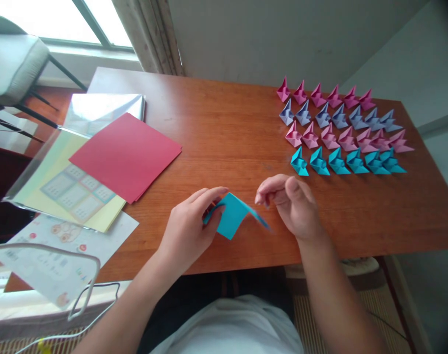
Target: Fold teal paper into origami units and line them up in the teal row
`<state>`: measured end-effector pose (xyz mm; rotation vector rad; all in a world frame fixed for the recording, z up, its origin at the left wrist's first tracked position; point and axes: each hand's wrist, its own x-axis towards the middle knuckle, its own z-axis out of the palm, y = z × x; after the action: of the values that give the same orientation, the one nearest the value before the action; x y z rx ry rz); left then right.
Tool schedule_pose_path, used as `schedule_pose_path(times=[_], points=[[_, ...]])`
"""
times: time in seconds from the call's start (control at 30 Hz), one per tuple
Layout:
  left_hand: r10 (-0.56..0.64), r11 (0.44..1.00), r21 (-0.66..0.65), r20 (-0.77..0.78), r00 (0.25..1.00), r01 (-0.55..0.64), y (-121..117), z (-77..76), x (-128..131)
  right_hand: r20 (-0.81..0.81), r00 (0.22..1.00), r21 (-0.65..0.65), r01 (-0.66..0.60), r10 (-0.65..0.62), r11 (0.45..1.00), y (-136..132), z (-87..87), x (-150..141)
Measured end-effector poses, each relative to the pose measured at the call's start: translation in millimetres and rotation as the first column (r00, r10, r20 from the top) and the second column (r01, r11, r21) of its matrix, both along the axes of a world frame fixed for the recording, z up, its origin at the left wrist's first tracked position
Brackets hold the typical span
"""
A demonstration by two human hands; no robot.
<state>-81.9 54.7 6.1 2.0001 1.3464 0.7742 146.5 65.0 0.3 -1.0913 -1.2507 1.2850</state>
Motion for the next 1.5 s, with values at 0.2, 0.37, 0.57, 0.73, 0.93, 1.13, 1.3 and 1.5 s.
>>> schedule_pose_path(times=[0.2,0.37,0.57,0.73,0.93,1.13,1.3,1.5], points=[[0.019,0.999,-0.034,0.221,0.975,-0.012,2,6.1,16,0.148,0.978,-0.092,-0.132,0.145,0.987,0,3.1,-4],[0.062,0.979,-0.201,0.399,0.915,0.021,2,7.4,20,0.248,0.960,-0.047,-0.122,0.130,0.991,0,0.7,-6],[0.087,0.933,-0.348,0.464,0.882,0.091,8,10.4,22,0.299,0.941,-0.026,-0.161,0.161,0.987,-1,3.5,-6],[0.039,0.946,-0.309,0.417,0.908,0.101,12,4.3,27,0.326,0.928,-0.015,-0.189,0.183,0.982,-2,4.0,-6],[0.061,0.977,-0.211,0.387,0.920,0.024,10,6.3,28,0.337,0.918,-0.017,-0.217,0.209,0.976,-1,5.1,-9],[0.233,0.972,-0.137,0.434,0.870,-0.192,13,5.8,17,0.406,0.903,0.019,-0.163,0.142,0.986,1,6.9,-5],[0.293,0.953,-0.201,0.446,0.846,-0.225,14,6.2,14,0.361,0.928,0.001,-0.094,0.088,0.996,0,3.8,-1],[0.261,0.941,-0.324,0.498,0.827,-0.102,13,7.9,16,0.284,0.955,0.009,-0.095,0.088,0.995,-2,2.6,-1]])
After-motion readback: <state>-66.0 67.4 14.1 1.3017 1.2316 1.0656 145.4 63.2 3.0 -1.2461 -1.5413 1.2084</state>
